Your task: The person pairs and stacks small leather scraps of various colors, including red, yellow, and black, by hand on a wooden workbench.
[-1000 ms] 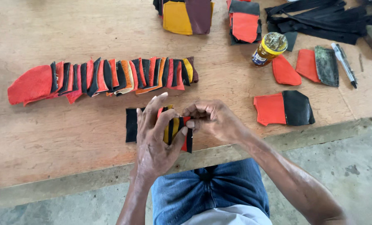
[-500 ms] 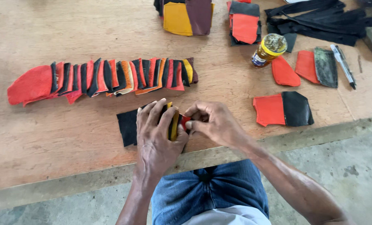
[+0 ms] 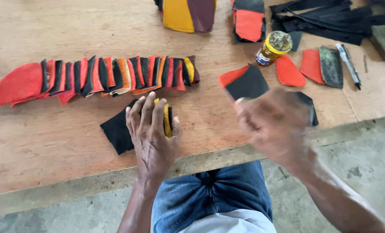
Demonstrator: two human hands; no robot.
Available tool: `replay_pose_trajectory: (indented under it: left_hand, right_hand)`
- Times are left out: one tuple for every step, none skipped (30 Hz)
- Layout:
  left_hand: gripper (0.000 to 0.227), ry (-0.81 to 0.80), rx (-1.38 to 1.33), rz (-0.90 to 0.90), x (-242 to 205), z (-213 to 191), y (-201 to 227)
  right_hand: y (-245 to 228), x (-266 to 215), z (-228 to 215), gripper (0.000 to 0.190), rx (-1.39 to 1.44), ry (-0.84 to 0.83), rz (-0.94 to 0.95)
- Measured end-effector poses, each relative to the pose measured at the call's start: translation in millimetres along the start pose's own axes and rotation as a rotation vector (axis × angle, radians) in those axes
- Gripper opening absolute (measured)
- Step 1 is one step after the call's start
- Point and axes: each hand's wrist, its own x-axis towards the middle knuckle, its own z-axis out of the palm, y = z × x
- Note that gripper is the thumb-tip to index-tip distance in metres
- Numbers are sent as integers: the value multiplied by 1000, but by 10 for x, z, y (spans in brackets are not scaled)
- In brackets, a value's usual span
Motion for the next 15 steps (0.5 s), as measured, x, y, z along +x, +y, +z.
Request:
replay_pose_trajectory:
  left_hand:
    - [43,-42,-37,30,7,-15,12]
    - [43,-85,-73,60,18,-23,25]
    - [41,-96,-55,68,29,-28,38]
    - [38,-107,-37,76,53,-23,44]
    - [35,-122,-13,80,66,-33,33]
    - [33,-125,-3,55,84,-26,35]
    - [32,-126,8,30,106,-1,63]
    - [31,-127,19,4,110,-4,84]
    - [29,-84,21,39,134,-10,103]
    - [28,-41,23,74,147,-17,133]
    - [27,-3,24,111,146,-24,163]
    - [31,-36,-19,118,127,-31,197]
    - [38,-71,-60,120,80,-50,227]
    - [46,-106,-100,123,55,-49,242]
    - [58,-233,-231,50,20,-45,250]
  right_hand:
    - [-56,-43,43,21,20,-25,-134]
    - [-142,-69,134,25,39,-51,-267]
    - [-201,-83,212,29,67,-78,-410]
    - [-232,-108,239,27,200,-180,-300]
    - [-272,-118,280,25,340,-283,-188]
    - [-291,-110,310,24,479,-387,-75]
    - [-276,-91,311,27,469,-412,-56]
    - [-227,-41,309,32,460,-437,-36]
    - [-146,32,292,38,436,-455,-7]
    - [-89,103,296,44,412,-450,-117]
    - [-44,166,317,49,387,-447,-221]
    - [1,204,321,55,361,-445,-325]
    - [30,230,328,55,405,-496,-267]
    - [58,258,339,56,450,-546,-209]
    - [58,268,353,56,504,-603,-160]
